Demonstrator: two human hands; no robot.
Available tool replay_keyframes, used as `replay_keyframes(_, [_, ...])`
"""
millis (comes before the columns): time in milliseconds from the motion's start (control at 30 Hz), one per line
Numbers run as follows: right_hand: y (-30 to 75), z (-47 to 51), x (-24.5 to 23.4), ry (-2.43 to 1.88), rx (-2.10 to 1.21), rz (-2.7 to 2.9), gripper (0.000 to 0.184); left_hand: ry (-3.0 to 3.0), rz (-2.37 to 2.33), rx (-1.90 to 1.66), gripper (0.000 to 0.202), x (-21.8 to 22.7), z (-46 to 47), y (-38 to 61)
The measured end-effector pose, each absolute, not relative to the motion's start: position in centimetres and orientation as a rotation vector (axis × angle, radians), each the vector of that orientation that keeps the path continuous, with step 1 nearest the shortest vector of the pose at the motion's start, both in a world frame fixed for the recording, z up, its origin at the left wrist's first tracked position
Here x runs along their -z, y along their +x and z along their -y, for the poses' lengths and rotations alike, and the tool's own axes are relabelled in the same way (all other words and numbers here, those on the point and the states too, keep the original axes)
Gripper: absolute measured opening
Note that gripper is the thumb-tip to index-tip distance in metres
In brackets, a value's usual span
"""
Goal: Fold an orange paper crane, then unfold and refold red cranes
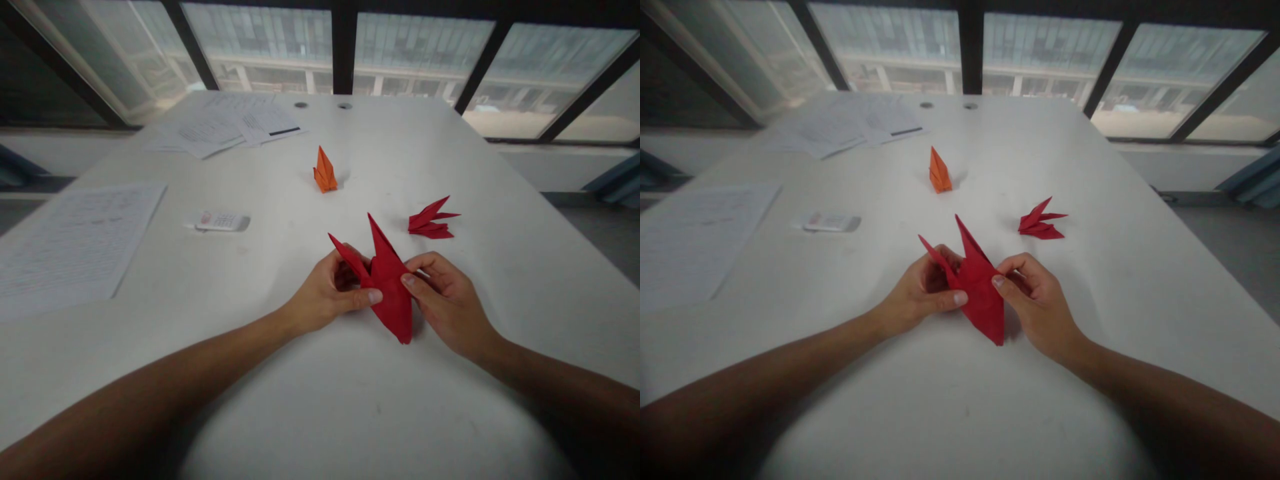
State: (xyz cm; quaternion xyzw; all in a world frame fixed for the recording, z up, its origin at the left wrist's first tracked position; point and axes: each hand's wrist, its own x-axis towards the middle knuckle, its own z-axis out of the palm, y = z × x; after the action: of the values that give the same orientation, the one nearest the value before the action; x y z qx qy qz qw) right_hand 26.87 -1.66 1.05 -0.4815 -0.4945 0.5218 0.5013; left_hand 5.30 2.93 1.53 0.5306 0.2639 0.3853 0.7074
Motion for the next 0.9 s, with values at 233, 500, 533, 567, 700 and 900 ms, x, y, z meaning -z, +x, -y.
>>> replay_keyframes(233, [26.9, 1.3, -1.5, -1.174, -1.339, 1.104, 0.015, 1.163, -0.628, -0.837, 0.035, -1.0, -3.3, 5.1])
replay_keyframes(500, [26.4, 0.4, -1.4, -1.236, -1.433, 0.956, 0.021, 1.146, -0.589, -0.864, 0.027, -0.6, -3.8, 5.2])
replay_keyframes(533, [26.4, 0.5, -1.2, -1.238, -1.425, 0.987, 0.019, 1.146, -0.597, -0.871, 0.027, -0.5, -3.8, 5.2])
replay_keyframes(567, [26.5, 0.5, -1.1, -1.239, -1.407, 1.035, 0.019, 1.145, -0.61, -0.881, 0.028, -0.5, -3.9, 5.2])
replay_keyframes(700, [26.9, 1.0, -1.4, -1.279, -1.126, 1.357, 0.019, 1.123, -0.677, -0.91, 0.036, -0.5, -3.8, 5.3])
replay_keyframes(900, [26.9, 1.2, -2.4, -1.308, -0.994, 1.646, 0.019, 1.155, -0.733, -0.928, 0.044, -1.1, -3.4, 5.6])
